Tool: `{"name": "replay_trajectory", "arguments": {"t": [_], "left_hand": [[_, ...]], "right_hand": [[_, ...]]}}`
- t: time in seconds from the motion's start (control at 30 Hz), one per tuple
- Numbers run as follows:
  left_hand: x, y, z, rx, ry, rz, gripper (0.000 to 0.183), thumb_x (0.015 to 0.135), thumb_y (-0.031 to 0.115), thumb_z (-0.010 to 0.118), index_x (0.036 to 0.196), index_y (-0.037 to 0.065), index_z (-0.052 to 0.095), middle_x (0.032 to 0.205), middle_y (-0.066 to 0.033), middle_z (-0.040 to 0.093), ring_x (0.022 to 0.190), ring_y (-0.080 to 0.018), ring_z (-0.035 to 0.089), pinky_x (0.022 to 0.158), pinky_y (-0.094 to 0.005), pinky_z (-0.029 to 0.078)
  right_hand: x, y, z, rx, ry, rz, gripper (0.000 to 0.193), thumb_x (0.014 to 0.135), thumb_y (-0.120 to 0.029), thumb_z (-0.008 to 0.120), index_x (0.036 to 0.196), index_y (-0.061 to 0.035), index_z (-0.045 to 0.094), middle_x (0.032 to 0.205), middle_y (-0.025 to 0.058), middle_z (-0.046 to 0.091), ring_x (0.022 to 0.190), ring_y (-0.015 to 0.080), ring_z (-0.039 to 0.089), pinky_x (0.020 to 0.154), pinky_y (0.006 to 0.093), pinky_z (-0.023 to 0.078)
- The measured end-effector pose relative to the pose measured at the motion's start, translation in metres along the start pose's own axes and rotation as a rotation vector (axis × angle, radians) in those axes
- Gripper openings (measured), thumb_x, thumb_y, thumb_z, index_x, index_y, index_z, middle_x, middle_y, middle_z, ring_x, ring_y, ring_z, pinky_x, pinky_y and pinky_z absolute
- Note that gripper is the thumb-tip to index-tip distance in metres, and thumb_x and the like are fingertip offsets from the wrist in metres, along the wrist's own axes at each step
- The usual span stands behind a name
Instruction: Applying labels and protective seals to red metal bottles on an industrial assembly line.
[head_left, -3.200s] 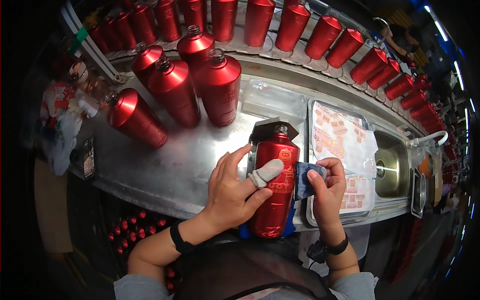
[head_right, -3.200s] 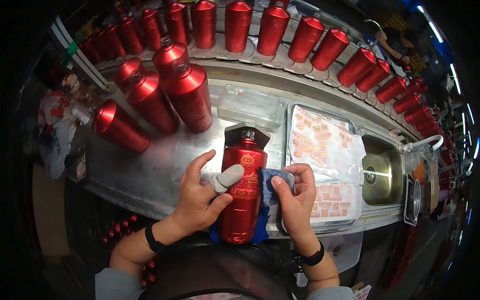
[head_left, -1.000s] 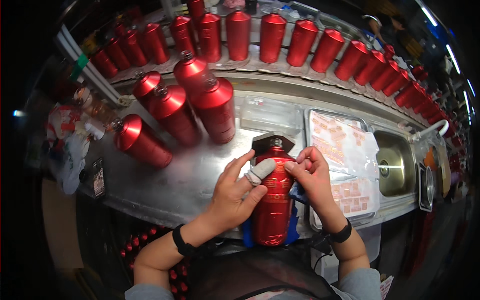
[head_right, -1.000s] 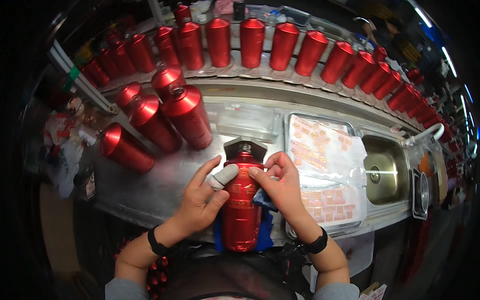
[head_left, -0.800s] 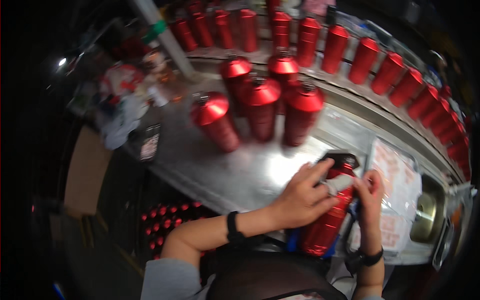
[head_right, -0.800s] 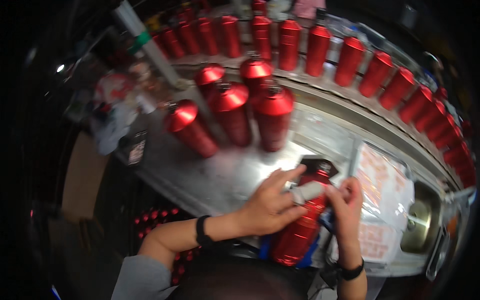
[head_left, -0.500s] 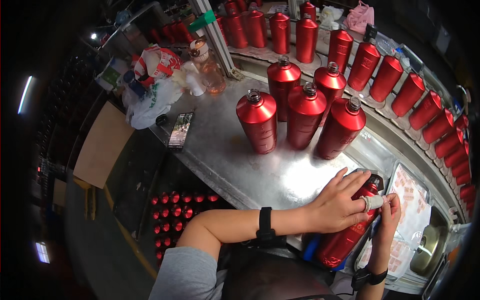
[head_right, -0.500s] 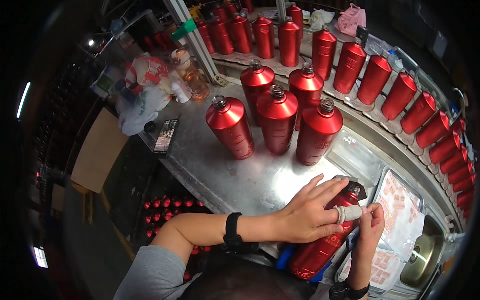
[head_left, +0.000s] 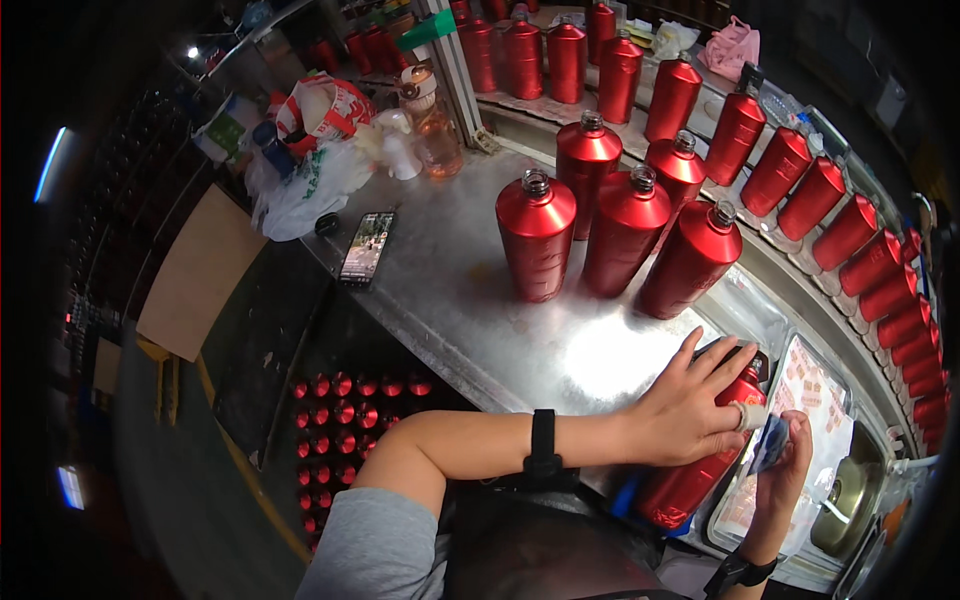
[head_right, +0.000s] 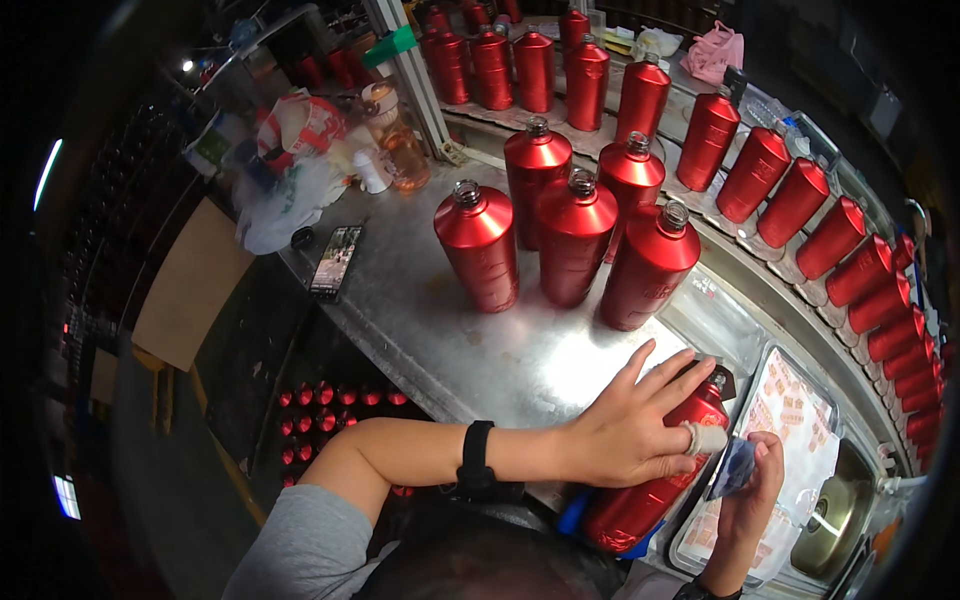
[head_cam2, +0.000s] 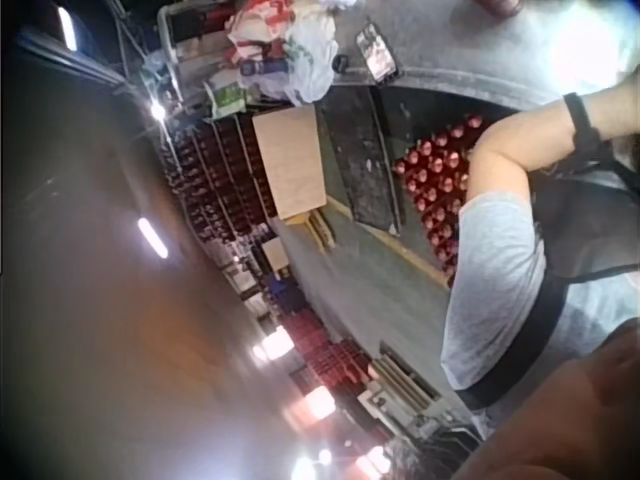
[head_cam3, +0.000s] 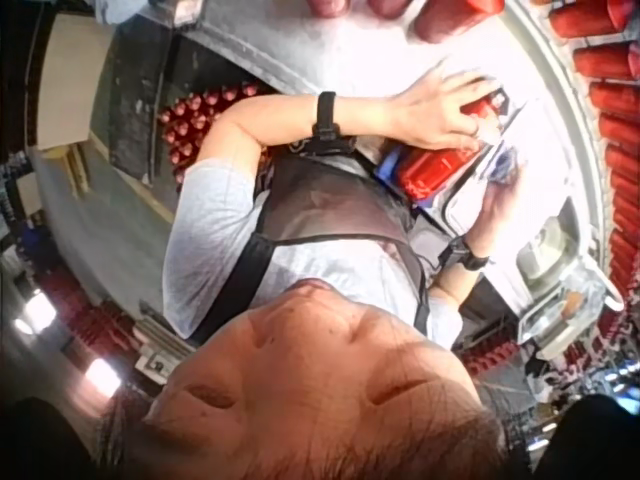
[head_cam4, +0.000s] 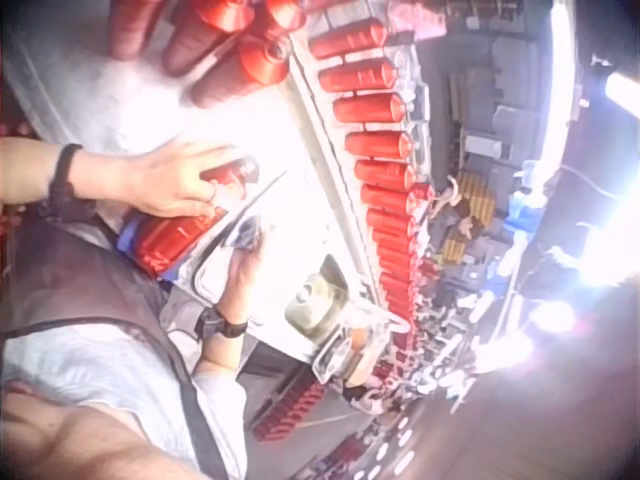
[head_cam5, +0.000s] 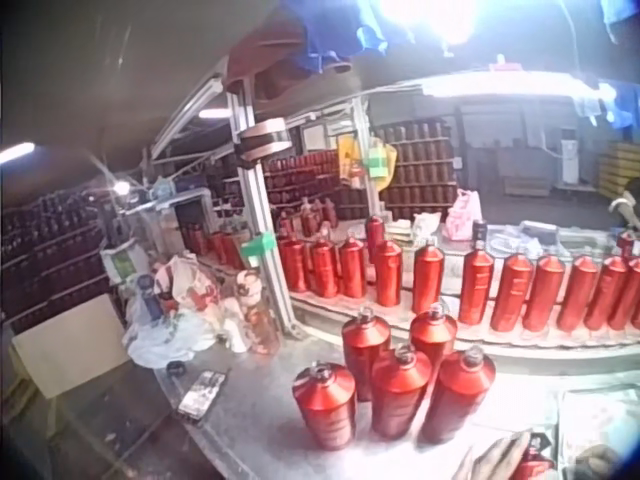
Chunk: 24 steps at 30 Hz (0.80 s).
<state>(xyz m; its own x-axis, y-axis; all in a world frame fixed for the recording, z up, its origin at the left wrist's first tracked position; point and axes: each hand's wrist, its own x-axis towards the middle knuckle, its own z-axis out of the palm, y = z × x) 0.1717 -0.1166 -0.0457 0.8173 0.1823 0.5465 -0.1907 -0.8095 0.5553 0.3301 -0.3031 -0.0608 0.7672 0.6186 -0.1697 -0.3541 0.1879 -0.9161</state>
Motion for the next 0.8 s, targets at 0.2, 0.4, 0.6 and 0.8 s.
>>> {"name": "replay_trajectory", "arguments": {"t": [0.2,0.4,0.6,0.8], "left_hand": [[-0.009,0.006,0.001,0.006,-0.029,0.005,0.030,0.091,0.041,0.059,0.087,0.012,0.065,0.152,-0.0282,0.030,0.140,-0.0478,0.027,0.107,-0.0700,0.017],[-0.027,0.017,0.011,0.008,-0.050,0.025,0.028,0.091,0.040,0.060,0.091,0.014,0.070,0.155,-0.0279,0.025,0.142,-0.0486,0.022,0.107,-0.0712,0.013],[-0.050,0.015,0.006,-0.019,-0.032,-0.189,0.042,0.094,0.037,0.057,0.132,0.021,0.062,0.156,-0.0274,0.021,0.144,-0.0430,0.024,0.112,-0.0641,0.011],[-0.052,0.012,0.014,-0.054,-0.024,-0.236,0.042,0.092,0.031,0.061,0.132,0.021,0.062,0.155,-0.0272,0.026,0.142,-0.0398,0.030,0.112,-0.0639,0.016]], "right_hand": [[-0.016,-0.016,0.014,-0.186,0.007,-0.108,0.042,0.081,0.003,0.060,0.121,-0.0001,0.047,0.104,0.0085,0.058,0.090,0.0124,0.060,0.084,0.0245,0.049],[-0.025,-0.015,0.022,-0.464,0.069,-0.469,0.036,0.081,0.009,0.066,0.113,-0.0007,0.052,0.109,0.0051,0.054,0.095,0.0137,0.055,0.086,0.0260,0.045],[-0.030,-0.021,0.059,-0.993,-0.150,-0.847,0.026,0.069,0.011,0.069,0.089,-0.0036,0.063,0.086,0.0103,0.061,0.083,0.0263,0.058,0.078,0.0342,0.045],[-0.052,-0.019,0.043,-1.184,-0.277,-1.019,0.028,0.057,0.001,0.075,0.082,-0.0092,0.068,0.087,0.0061,0.065,0.084,0.0272,0.058,0.075,0.0368,0.046]]}}
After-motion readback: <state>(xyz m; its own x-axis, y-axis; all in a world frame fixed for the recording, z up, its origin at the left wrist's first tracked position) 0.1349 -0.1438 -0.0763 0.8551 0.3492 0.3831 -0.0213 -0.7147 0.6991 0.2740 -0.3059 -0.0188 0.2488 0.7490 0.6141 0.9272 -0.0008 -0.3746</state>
